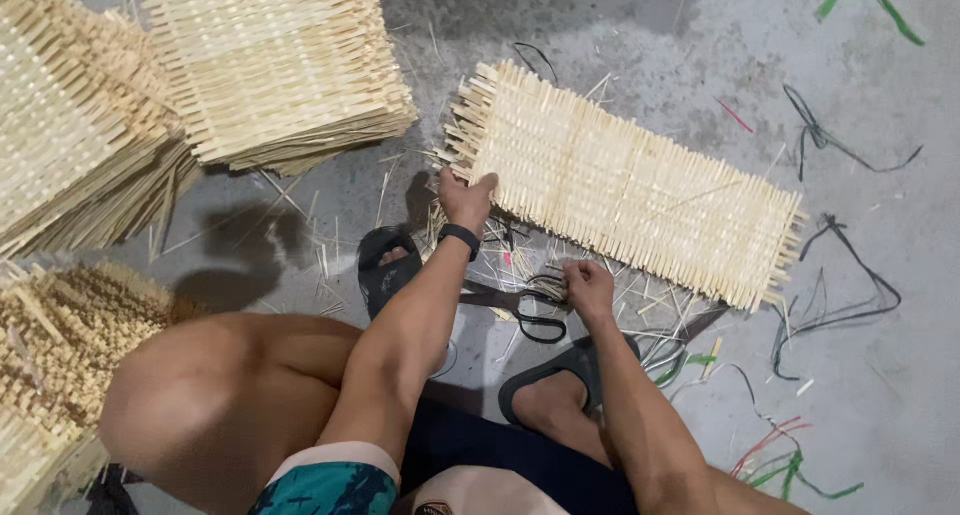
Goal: The person sits on the floor and uses shears to cut long woven bamboo mats into smaller rectangular pieces. The person repeatedly cuts the mats and stacks the finished pieces to the left.
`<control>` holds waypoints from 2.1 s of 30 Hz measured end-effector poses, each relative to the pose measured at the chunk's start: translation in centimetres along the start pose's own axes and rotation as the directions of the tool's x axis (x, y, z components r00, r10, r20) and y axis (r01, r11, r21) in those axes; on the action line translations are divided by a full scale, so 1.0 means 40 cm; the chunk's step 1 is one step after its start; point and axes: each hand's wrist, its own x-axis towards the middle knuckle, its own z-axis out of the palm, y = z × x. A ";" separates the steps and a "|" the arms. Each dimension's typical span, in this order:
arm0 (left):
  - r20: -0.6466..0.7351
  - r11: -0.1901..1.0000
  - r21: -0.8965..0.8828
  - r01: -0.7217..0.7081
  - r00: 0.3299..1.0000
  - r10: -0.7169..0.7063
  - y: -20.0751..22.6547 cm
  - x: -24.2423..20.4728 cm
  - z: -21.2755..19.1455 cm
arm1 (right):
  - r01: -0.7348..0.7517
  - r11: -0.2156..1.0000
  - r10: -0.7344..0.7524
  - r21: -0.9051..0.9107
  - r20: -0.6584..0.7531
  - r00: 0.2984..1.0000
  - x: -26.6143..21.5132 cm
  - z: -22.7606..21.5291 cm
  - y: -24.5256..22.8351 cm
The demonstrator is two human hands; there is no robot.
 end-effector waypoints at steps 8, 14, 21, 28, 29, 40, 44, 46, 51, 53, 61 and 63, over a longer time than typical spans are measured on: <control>0.084 0.915 0.341 -0.217 0.976 0.200 0.119 -0.124 0.100 | -0.061 0.954 0.002 0.294 0.197 0.980 -0.029 0.036 -0.051; 0.442 0.947 0.089 -0.310 0.864 0.241 0.335 -0.384 0.175 | -0.270 0.346 0.016 0.898 0.282 0.959 -0.082 -0.051 -0.211; 0.410 0.994 -0.078 0.072 0.912 -0.034 0.389 -0.310 0.153 | 0.090 0.093 -0.121 0.992 -0.079 0.989 0.045 -0.198 -0.159; 0.146 0.885 -0.206 0.418 0.907 -0.394 0.197 -0.112 0.051 | 0.137 0.200 -0.136 0.970 -0.110 0.984 0.094 -0.275 -0.134; 0.112 0.853 -0.209 0.478 0.878 -0.465 0.184 -0.109 0.047 | 0.158 0.276 -0.124 0.948 -0.127 0.984 0.084 -0.271 -0.146; -0.105 0.899 -0.150 0.412 0.897 -0.429 -0.062 0.033 0.004 | -0.293 0.844 0.343 0.450 -0.032 0.939 0.069 -0.109 -0.130; -0.016 0.852 -0.284 0.440 0.886 -0.463 -0.067 0.042 -0.011 | 0.288 0.794 -0.289 -0.535 0.084 0.954 0.013 0.052 -0.113; -0.044 0.827 -0.193 0.528 0.838 -0.545 -0.055 0.045 -0.015 | 0.399 0.799 -0.370 -0.449 0.156 0.916 -0.034 0.114 -0.124; 0.314 0.702 -0.380 0.603 0.798 -0.515 -0.007 0.030 -0.018 | 0.587 0.680 -0.422 -0.439 0.420 0.804 -0.094 0.151 -0.159; 0.420 0.660 -0.342 0.669 0.737 -0.530 -0.002 0.018 -0.036 | 0.650 0.572 -0.425 -0.501 0.497 0.757 -0.129 0.157 -0.164; 0.521 0.797 -0.212 0.566 0.755 -0.398 0.010 0.069 -0.042 | 0.676 0.242 -0.389 -0.696 0.569 0.725 -0.162 0.168 -0.151; 0.504 0.790 -0.228 0.569 0.763 -0.404 0.022 0.065 -0.036 | 0.681 0.265 -0.379 -0.683 0.575 0.725 -0.155 0.156 -0.147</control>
